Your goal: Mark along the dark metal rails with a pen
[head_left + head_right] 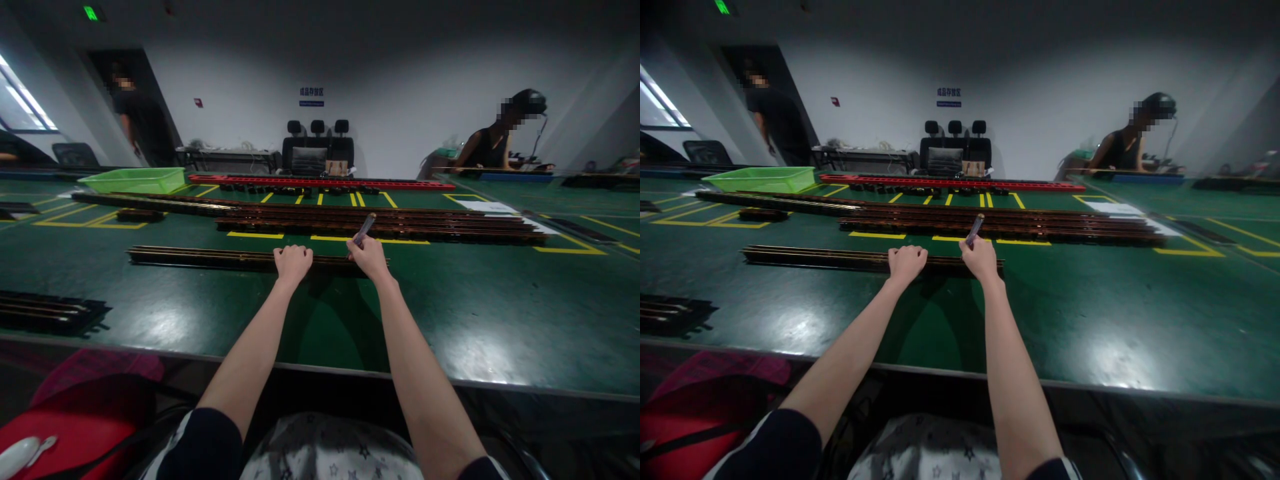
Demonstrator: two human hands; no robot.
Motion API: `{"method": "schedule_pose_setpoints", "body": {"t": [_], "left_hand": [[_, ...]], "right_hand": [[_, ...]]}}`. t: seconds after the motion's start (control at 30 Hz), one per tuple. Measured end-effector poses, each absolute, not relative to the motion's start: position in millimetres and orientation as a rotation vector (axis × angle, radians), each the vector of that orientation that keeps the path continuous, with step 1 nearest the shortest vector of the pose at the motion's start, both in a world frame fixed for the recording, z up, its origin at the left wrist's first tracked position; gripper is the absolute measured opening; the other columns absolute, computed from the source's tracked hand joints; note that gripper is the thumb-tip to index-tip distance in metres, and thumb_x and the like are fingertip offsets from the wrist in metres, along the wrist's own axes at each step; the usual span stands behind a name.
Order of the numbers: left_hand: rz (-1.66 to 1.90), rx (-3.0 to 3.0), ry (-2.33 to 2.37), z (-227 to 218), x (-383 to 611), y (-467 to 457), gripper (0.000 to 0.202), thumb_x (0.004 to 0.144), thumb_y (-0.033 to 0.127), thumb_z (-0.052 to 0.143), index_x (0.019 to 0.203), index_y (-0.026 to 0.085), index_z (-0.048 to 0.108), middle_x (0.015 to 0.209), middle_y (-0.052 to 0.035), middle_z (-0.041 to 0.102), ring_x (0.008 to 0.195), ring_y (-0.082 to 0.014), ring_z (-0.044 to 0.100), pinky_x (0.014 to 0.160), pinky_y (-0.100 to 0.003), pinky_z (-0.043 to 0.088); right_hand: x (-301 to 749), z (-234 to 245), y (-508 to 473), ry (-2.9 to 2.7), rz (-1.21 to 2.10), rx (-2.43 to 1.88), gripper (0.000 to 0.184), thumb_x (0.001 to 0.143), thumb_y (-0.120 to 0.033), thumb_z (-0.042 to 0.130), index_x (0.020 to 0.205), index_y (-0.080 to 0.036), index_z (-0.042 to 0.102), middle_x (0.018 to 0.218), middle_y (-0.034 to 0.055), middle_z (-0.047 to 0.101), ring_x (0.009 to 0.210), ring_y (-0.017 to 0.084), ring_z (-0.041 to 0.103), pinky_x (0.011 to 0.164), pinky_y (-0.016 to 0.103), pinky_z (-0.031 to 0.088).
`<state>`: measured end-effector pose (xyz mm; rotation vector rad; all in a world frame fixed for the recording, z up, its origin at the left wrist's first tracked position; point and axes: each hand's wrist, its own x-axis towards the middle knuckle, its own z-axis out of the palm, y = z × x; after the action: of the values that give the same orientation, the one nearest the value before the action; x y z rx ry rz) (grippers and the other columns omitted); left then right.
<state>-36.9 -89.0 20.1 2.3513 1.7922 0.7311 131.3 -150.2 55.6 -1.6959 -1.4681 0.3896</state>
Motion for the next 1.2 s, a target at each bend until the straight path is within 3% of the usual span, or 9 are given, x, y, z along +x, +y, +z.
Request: {"method": "schedule_pose_setpoints", "body": {"t": [0.2, 0.53, 0.73, 1.2], "left_hand": [[0.731, 2.324, 1.845, 19.9, -41.9, -86.0, 0.04, 0.088, 0.029, 0.032, 0.06, 0.017, 0.058, 0.074, -0.0087, 0.067, 0.073, -0.0193, 0.059, 0.093, -0.043, 0.034], [0.773, 2.607, 1.8, 21.5, -27.6, -98.7, 0.046, 0.094, 0.033, 0.027, 0.087, 0.015, 0.068, 0.102, -0.0131, 0.068, 0.093, -0.0252, 0.06, 0.095, -0.046, 0.031], [0.704, 2.647, 1.677, 16.9, -19.5, -101.8, 0.049, 0.096, 0.037, 0.024, 0.095, 0.015, 0.068, 0.107, -0.0122, 0.067, 0.098, -0.0254, 0.059, 0.091, -0.044, 0.034], [0.649, 2.612, 1.659, 14.8, -17.4, -96.7, 0.048, 0.094, 0.039, 0.026, 0.083, 0.014, 0.066, 0.093, -0.012, 0.067, 0.086, -0.023, 0.059, 0.084, -0.04, 0.039]], "right_hand": [[128.2, 55.6, -148.3, -1.488, 0.485, -1.654, 0.011, 0.089, -0.02, 0.052, 0.083, -0.013, 0.056, 0.078, 0.0088, 0.066, 0.072, 0.017, 0.065, 0.068, 0.027, 0.051], [125.9, 49.4, -140.6, -1.581, 0.386, -1.667, 0.015, 0.088, -0.023, 0.054, 0.081, -0.012, 0.062, 0.073, 0.008, 0.069, 0.073, 0.017, 0.067, 0.076, 0.027, 0.049], [131.4, 51.6, -141.6, -1.517, 0.375, -1.634, 0.015, 0.088, -0.023, 0.052, 0.084, -0.012, 0.062, 0.072, 0.0082, 0.068, 0.069, 0.017, 0.066, 0.069, 0.027, 0.05], [133.5, 51.9, -144.0, -1.462, 0.44, -1.624, 0.015, 0.088, -0.023, 0.053, 0.079, -0.013, 0.058, 0.069, 0.0072, 0.066, 0.066, 0.016, 0.065, 0.065, 0.027, 0.051]]}}
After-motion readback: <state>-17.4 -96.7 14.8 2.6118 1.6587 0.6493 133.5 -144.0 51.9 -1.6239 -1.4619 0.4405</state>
